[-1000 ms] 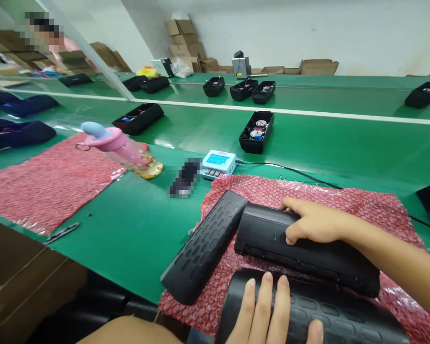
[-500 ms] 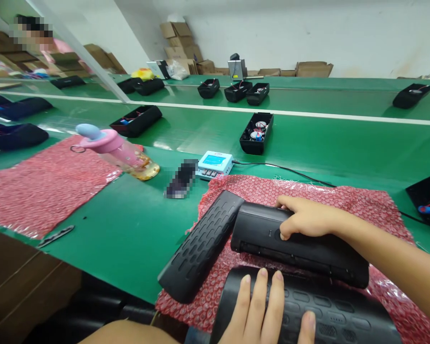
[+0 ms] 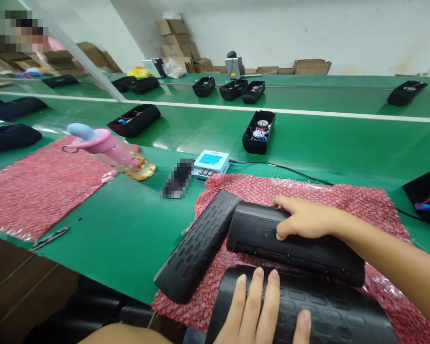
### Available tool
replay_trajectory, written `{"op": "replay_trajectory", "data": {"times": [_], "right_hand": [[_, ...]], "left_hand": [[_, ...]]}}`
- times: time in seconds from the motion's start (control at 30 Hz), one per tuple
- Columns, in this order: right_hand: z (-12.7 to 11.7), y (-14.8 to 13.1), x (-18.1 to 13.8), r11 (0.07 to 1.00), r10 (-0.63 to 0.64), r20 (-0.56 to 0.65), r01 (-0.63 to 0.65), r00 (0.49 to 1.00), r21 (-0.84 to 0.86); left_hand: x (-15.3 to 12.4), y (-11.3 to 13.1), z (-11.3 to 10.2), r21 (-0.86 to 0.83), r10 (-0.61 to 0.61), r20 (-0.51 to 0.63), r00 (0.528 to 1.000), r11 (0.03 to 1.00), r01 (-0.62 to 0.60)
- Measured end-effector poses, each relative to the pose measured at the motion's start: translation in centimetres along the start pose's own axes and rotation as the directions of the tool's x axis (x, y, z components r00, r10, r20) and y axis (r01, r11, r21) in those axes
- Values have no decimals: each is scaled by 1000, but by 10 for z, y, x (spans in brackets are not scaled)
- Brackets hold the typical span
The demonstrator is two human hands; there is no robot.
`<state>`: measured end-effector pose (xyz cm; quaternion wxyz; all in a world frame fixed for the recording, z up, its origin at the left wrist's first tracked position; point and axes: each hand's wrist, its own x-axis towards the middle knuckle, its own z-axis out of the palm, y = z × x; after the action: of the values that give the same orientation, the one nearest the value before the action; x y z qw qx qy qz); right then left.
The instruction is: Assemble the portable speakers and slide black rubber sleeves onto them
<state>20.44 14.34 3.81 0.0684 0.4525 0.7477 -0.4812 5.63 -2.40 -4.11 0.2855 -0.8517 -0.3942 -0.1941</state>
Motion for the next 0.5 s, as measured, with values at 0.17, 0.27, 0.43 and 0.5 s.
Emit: {"op": "replay_trajectory", "data": {"times": [0.17, 0.27, 0.43, 0.5], "right_hand": [[1, 0, -1, 1000, -4, 1, 4, 1000, -10], [1, 1, -1, 1000, -15, -3, 15, 1000, -5], [1, 2, -1, 1000, -14, -4, 14, 1000, 6], [1, 2, -1, 1000, -12, -5, 12, 1000, 9]], "left_hand": [[1, -3, -3, 2, 28, 24, 999, 1000, -28], [2, -4, -4, -1, 27, 40, 999, 1000, -27], [-1, -3, -4, -19, 20, 41, 999, 1000, -19], [-2, -2, -4, -32, 12, 39, 999, 999, -11]]}}
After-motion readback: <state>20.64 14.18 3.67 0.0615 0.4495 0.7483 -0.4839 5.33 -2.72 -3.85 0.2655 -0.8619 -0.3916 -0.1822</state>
